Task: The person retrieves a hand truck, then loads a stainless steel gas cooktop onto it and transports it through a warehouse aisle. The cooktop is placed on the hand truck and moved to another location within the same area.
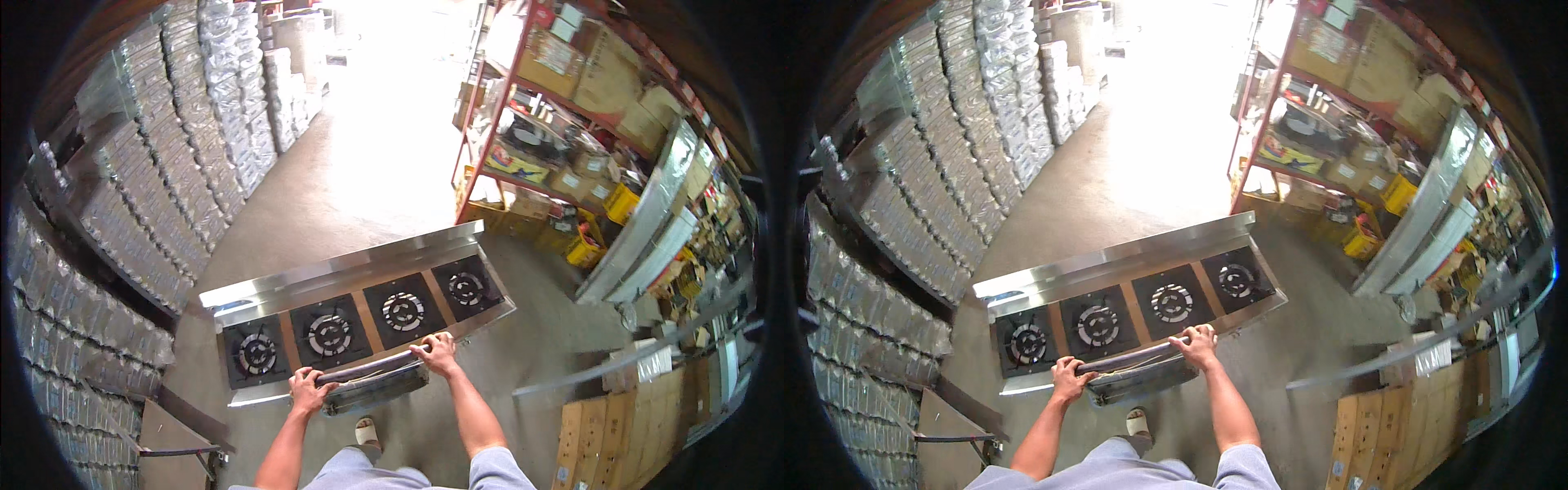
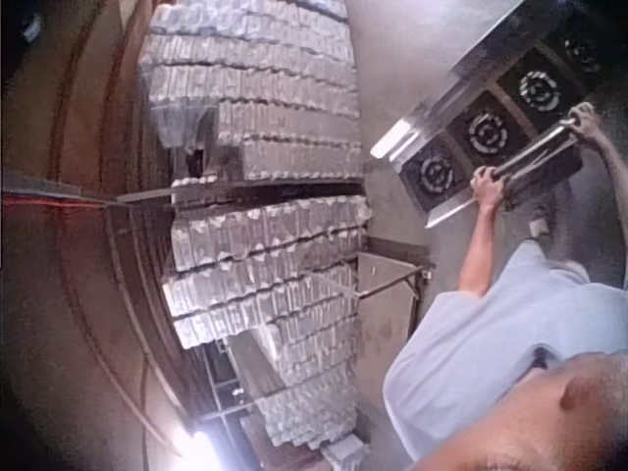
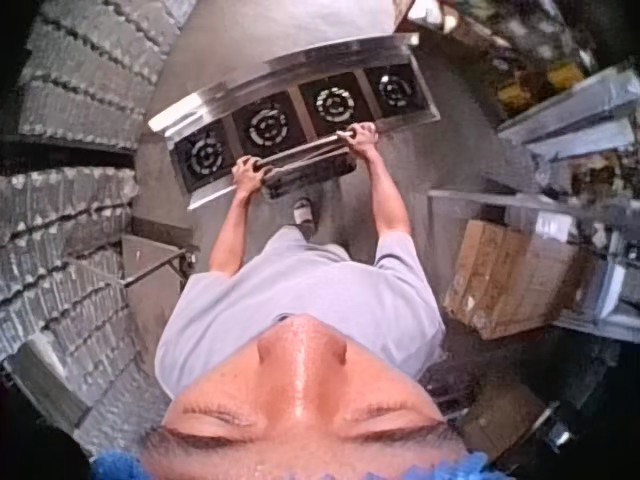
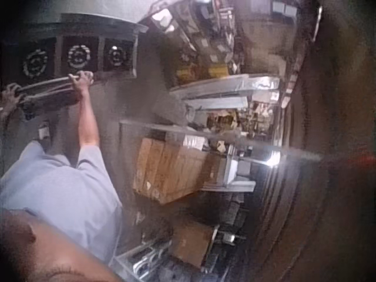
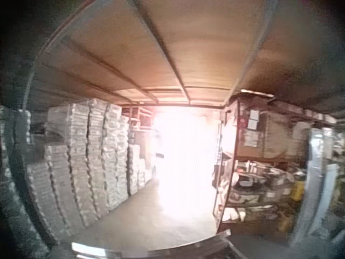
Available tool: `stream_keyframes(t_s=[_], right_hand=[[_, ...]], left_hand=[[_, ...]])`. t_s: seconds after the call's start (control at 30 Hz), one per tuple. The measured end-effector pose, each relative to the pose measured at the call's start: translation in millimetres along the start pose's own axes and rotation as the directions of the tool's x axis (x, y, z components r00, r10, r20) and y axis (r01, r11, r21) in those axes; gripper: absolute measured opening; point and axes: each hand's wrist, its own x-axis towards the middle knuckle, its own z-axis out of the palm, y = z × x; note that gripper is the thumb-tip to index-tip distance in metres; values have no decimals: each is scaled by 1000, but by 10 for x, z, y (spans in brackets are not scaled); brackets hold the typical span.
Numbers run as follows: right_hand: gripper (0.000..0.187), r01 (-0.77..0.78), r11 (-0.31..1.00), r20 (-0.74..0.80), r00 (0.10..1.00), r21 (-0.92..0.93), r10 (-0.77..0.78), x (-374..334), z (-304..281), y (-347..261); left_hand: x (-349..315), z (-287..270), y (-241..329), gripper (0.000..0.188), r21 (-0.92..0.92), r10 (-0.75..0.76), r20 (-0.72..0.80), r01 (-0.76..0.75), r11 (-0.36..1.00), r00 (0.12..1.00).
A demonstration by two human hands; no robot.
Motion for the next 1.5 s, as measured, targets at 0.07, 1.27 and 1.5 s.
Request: stream_keyframes(t_s=[0.07, 1.27, 1.5], right_hand=[[62, 9, 1000, -23, 1000, -4, -9, 366, -46, -128], [66, -192, 976, -134, 970, 105, 205, 7453, 947, -3778], [64, -244, 958, -156, 951, 151, 267, 8967, 762, -4045]], left_hand=[[432, -139, 16, 52, 3, 55, 10, -55, 998, 998], [9519, -2956, -148, 47, 1, 99, 258, -103, 995, 961], [11170, -3126, 329, 49, -3, 229, 216, -234, 972, 949]])
